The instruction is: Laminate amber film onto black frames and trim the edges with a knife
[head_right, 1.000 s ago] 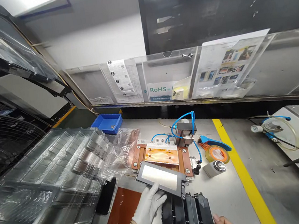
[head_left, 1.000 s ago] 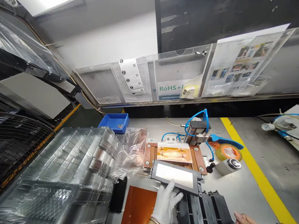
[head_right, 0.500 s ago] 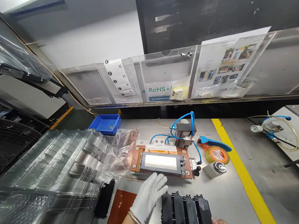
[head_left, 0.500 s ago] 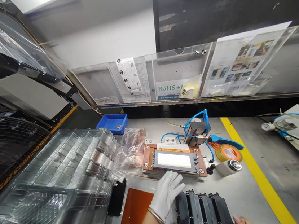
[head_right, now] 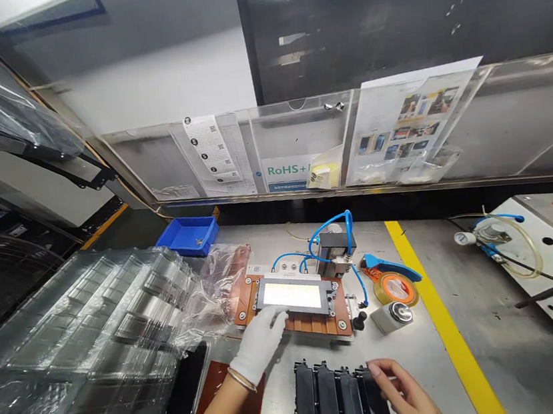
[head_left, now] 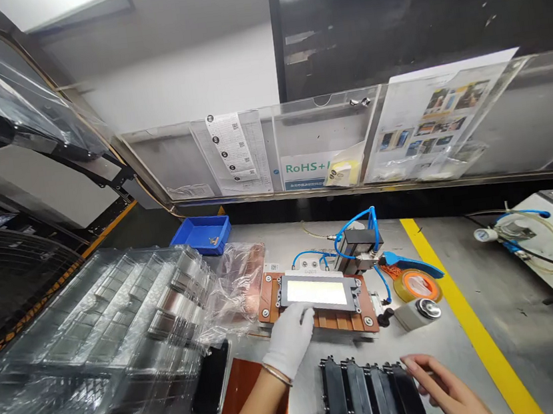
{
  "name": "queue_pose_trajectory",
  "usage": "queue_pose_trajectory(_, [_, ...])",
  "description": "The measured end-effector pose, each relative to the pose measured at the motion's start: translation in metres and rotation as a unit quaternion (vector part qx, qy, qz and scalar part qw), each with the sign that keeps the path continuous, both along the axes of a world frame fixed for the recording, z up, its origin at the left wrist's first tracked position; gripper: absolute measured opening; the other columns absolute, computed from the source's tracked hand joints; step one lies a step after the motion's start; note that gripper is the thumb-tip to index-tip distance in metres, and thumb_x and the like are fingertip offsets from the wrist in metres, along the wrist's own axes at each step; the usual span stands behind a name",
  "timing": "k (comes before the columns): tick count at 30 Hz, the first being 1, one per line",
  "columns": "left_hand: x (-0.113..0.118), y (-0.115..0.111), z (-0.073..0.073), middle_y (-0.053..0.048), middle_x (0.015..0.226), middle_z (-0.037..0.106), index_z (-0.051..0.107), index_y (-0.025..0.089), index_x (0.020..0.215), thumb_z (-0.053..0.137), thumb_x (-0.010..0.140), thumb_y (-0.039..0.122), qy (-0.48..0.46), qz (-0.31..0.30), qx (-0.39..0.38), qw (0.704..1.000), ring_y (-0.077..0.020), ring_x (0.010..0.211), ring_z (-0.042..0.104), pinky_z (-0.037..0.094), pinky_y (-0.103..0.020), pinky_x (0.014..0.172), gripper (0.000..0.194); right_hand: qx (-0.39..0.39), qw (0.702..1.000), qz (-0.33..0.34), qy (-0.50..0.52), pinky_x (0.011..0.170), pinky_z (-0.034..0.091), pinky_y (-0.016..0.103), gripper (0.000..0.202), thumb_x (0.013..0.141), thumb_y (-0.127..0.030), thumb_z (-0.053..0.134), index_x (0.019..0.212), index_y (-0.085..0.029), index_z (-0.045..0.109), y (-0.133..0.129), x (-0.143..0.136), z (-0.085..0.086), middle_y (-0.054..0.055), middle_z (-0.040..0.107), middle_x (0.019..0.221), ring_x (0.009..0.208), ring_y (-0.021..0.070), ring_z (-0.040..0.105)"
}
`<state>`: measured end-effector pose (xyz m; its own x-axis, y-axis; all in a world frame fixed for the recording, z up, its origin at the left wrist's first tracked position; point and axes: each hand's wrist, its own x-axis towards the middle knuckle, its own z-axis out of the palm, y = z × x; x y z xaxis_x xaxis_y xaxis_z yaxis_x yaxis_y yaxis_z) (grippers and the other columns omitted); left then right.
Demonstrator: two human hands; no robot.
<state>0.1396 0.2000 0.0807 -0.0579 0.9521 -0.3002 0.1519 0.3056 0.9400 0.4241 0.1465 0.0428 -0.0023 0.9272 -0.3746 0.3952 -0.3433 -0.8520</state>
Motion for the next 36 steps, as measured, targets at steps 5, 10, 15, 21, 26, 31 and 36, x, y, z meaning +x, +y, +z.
queue_pose_trajectory(5, [0.027,0.016,-0.003,-0.01,0.137,0.055,0.059,0.024,0.128,0.061,0.083,0.036,0.134,-0.115,0.146,0.973,-0.0315,0.142,0.028,0.004,-0.049,0.121,0.047,0.14,0.975,0.062,-0.159,0.079,0.055,0.04,0.051,0.088,-0.059,0.041,0.122,-0.024,0.054,0.043,-0.005,-0.004,0.013,0.052,0.127,0.088,0.0233,0.064])
queue_pose_trajectory(10, [0.033,0.019,-0.017,-0.011,0.139,0.055,0.061,0.023,0.125,0.054,0.088,0.041,0.218,-0.162,0.181,0.945,-0.0312,0.144,0.027,0.007,-0.05,0.121,0.042,0.168,0.96,0.104,-0.199,0.097,0.046,0.05,0.053,0.087,-0.054,0.04,0.127,-0.021,0.051,0.069,-0.01,-0.002,0.015,0.046,0.142,0.099,0.0285,0.063])
queue_pose_trajectory(15, [0.021,0.02,-0.005,-0.012,0.148,0.044,0.051,0.019,0.138,0.052,0.089,0.046,0.28,-0.158,0.175,0.931,-0.0341,0.146,0.021,0.0,-0.052,0.12,0.056,0.157,0.952,0.125,-0.23,0.088,0.047,0.061,0.052,0.083,-0.05,0.039,0.115,-0.016,0.061,0.076,-0.009,0.006,0.018,0.059,0.128,0.108,0.0427,0.06])
queue_pose_trajectory(21, [-0.042,0.021,0.008,-0.018,0.143,0.047,0.047,0.011,0.139,0.044,0.09,0.034,0.345,-0.002,0.09,0.934,-0.0304,0.134,0.04,0.024,-0.046,0.116,0.054,0.136,0.97,0.089,-0.182,0.093,0.046,0.055,0.051,0.08,-0.054,0.044,0.11,-0.019,0.065,0.071,-0.01,0.008,0.016,0.058,0.125,0.1,0.0358,0.062])
queue_pose_trajectory(26, [-0.072,0.033,-0.006,-0.019,0.108,0.064,0.059,0.005,0.12,0.047,0.088,0.039,0.291,-0.012,-0.016,0.957,-0.0291,0.107,0.058,0.043,-0.045,0.1,0.049,0.058,0.997,0.026,-0.046,0.071,0.058,0.04,0.053,0.083,-0.055,0.051,0.117,-0.016,0.06,0.089,-0.044,-0.006,0.013,0.063,0.108,0.074,0.0219,0.066])
queue_pose_trajectory(31, [-0.062,0.043,-0.013,-0.015,0.112,0.061,0.06,0.012,0.118,0.044,0.088,0.044,0.2,-0.025,-0.078,0.976,-0.0191,0.079,0.063,0.055,-0.026,0.055,0.046,-0.034,0.995,-0.057,0.071,0.064,0.057,0.032,0.033,0.091,-0.044,0.057,0.105,-0.014,0.062,0.108,-0.075,-0.016,0.005,0.069,0.088,0.07,0.0159,0.066])
queue_pose_trajectory(36, [-0.057,0.015,-0.012,-0.015,0.113,0.06,0.056,0.013,0.117,0.044,0.089,0.043,0.148,0.0,-0.093,0.985,-0.0196,0.083,0.064,0.057,-0.025,0.053,0.043,-0.058,0.98,-0.123,0.145,0.07,0.059,0.038,0.052,0.071,-0.061,0.071,0.095,-0.015,0.067,0.083,-0.071,-0.013,0.008,0.071,0.092,0.074,0.0213,0.068])
